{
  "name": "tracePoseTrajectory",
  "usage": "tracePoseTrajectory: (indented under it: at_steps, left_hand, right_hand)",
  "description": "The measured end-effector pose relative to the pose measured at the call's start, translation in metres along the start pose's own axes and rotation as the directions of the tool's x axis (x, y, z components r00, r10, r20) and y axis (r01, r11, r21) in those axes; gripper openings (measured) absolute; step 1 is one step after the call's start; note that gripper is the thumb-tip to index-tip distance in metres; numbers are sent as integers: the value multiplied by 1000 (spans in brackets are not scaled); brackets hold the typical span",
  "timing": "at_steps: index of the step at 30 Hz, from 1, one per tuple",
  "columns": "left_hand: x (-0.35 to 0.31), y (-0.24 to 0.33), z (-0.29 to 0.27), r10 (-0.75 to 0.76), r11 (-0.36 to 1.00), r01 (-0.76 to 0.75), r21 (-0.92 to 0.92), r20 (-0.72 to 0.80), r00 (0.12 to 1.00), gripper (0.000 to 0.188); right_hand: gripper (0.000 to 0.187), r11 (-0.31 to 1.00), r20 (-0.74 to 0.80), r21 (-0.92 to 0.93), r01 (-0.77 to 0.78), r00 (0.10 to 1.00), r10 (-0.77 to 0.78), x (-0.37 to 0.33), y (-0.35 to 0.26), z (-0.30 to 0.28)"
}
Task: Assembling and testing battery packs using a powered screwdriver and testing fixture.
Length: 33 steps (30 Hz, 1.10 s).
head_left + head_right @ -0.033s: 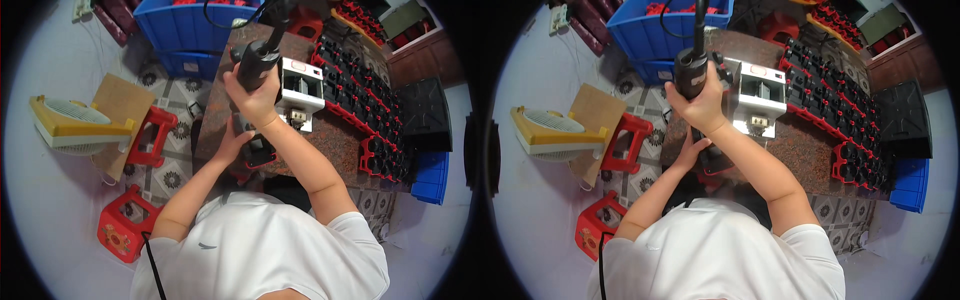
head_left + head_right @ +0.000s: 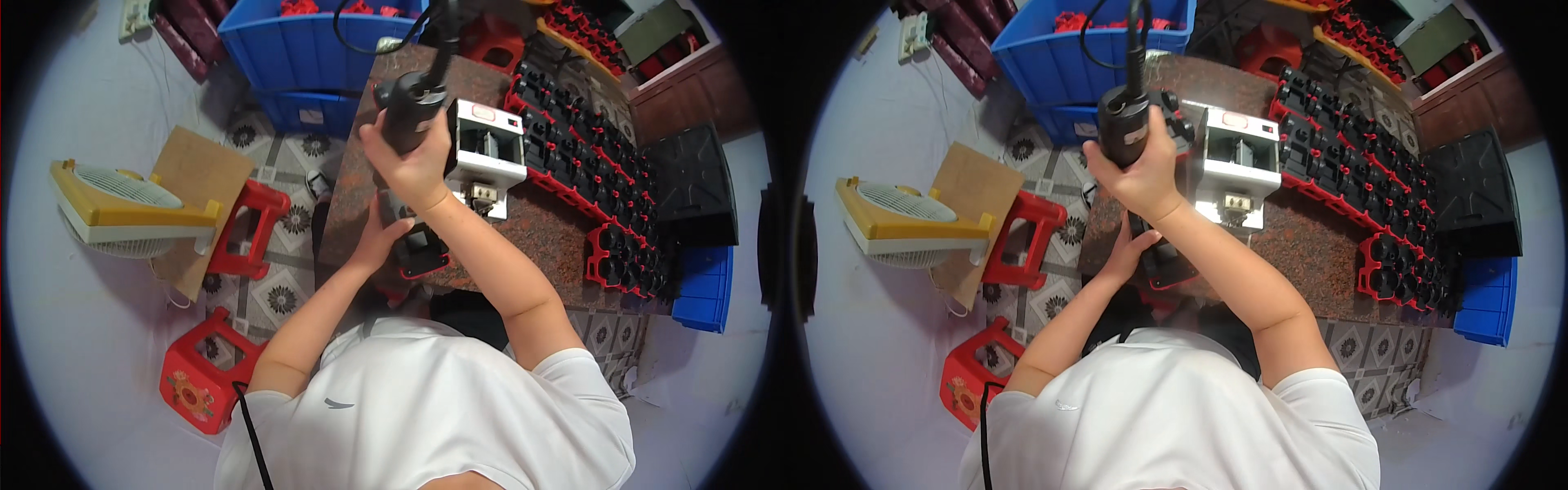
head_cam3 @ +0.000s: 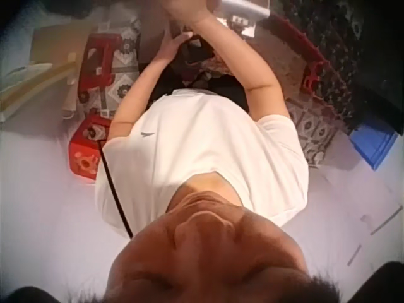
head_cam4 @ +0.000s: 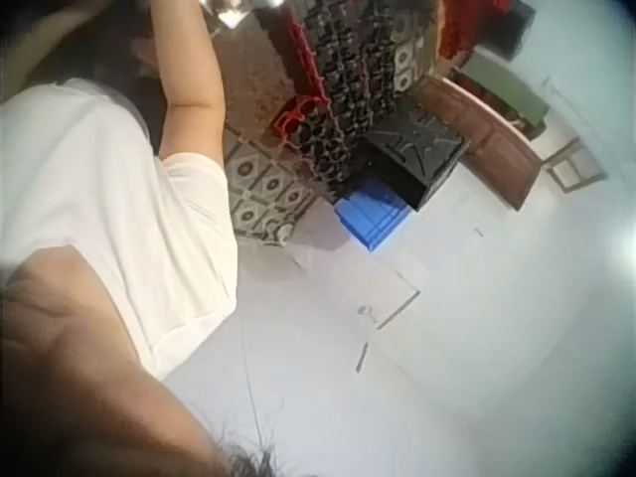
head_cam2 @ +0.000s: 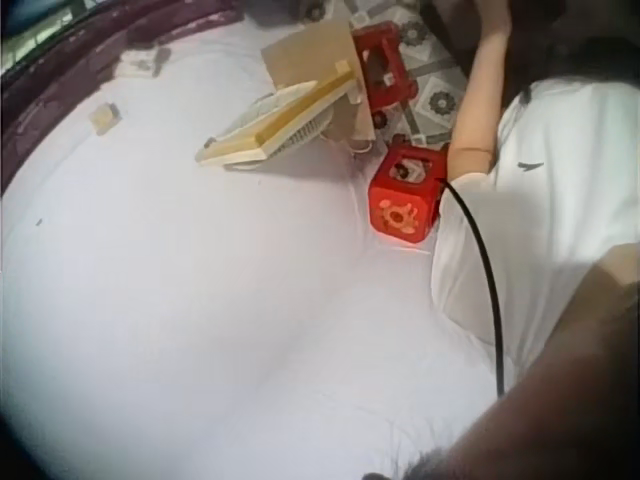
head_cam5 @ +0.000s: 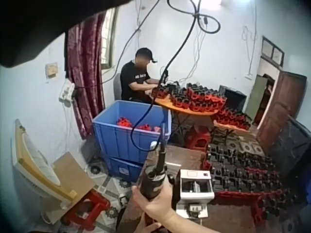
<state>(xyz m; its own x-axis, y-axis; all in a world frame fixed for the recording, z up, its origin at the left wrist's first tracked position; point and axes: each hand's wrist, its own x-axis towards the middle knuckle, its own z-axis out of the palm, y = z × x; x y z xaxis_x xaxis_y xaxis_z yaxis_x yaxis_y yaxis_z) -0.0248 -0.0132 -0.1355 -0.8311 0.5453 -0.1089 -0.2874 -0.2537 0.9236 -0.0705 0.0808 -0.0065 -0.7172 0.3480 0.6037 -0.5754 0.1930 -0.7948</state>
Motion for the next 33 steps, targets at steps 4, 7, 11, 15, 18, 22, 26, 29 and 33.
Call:
tracePoseTrajectory:
  at_steps: [4, 7, 11, 15, 18, 22, 26, 29, 33]
  left_hand:
    - [-9, 3, -2, -29, 999, 29, -24, 1, 1000, 72]
    - [-8, 2, -19, -77, 995, 78, -66, 23, 997, 70]
    - [11, 12, -52, -47, 999, 50, 21, -134, 990, 59]
    - [56, 34, -79, -139, 990, 142, 13, -121, 983, 56]
    - [91, 44, -76, -176, 983, 169, -68, -105, 979, 57]
    - [108, 49, -74, -178, 984, 174, -49, -101, 979, 68]
    - [82, 49, -47, 433, 636, -246, 731, -74, 898, 94]
    - [56, 70, -26, 408, 273, -207, 939, 82, 909, 97]
    - [67, 59, -32, 433, 370, -281, 886, 103, 895, 85]
  right_hand:
    - [38, 990, -14, 137, -18, 1000, 20, 13, -39, -14]
    - [37, 961, -151, 189, 202, 973, -175, 34, -71, -45]
    - [40, 968, -101, 147, 204, 976, -191, 6, -102, -95]
    - [45, 978, -201, 189, 92, 978, -53, -49, -106, -117]
    - [41, 992, -193, 121, -30, 980, 53, -84, -102, -141]
    - [41, 989, -273, 69, -133, 951, 147, -108, -110, -159]
    - [43, 989, -303, 54, -136, 942, 146, -120, -114, -174]
    - [44, 986, -285, 41, -164, 943, 169, -119, -115, -175]
    - [44, 979, -276, 62, -195, 939, 205, -114, -105, -172]
